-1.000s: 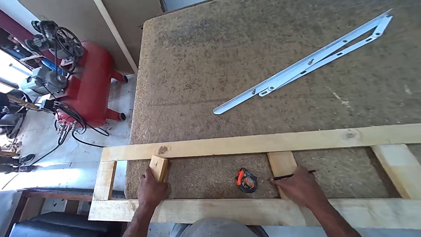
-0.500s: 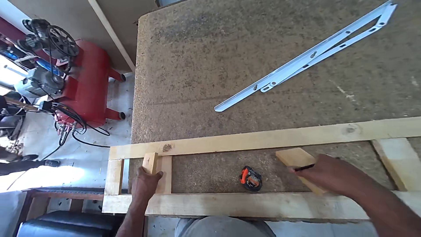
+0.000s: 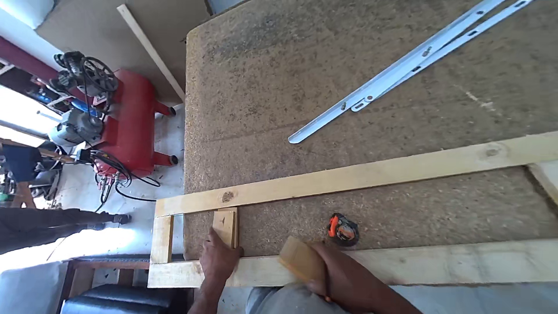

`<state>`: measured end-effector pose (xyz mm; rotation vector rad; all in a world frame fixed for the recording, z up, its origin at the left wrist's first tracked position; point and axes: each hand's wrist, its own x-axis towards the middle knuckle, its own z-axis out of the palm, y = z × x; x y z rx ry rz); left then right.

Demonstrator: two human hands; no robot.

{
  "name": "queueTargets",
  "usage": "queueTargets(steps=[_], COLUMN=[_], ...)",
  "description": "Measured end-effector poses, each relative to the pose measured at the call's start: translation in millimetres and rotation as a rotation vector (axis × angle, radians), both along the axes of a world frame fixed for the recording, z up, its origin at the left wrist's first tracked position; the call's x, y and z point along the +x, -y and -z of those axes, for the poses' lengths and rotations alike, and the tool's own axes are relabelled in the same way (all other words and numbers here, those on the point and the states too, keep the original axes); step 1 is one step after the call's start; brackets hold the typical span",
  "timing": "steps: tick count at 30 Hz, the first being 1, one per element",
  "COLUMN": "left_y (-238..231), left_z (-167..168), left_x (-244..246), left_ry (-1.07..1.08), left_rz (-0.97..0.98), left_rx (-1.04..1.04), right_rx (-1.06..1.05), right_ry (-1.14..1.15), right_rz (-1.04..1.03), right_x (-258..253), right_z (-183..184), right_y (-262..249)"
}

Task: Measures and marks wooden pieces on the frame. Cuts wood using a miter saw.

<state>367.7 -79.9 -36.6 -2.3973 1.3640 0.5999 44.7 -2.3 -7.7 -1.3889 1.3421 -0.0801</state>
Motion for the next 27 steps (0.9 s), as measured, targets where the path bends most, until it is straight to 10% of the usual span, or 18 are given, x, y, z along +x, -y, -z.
queueTargets(steps=[9,17,27], left_y=[-11,1,12], left_z=[-13,-29,-69], left_x=[-2,7,2], left_ry=[-0.018,-0.211,-1.022], left_rz=[0.080,0.747,0.231], left_rx=[-0.018,0.001,-0.120], right_rx=[0.174,0.204,-0.022], right_ry=[-0.149,-0.148,0.058], right_rz=[-0.279,-0.209,0.231], right_x=[21,24,9], right_z=[-5,10,-32], right_y=[26,13,15])
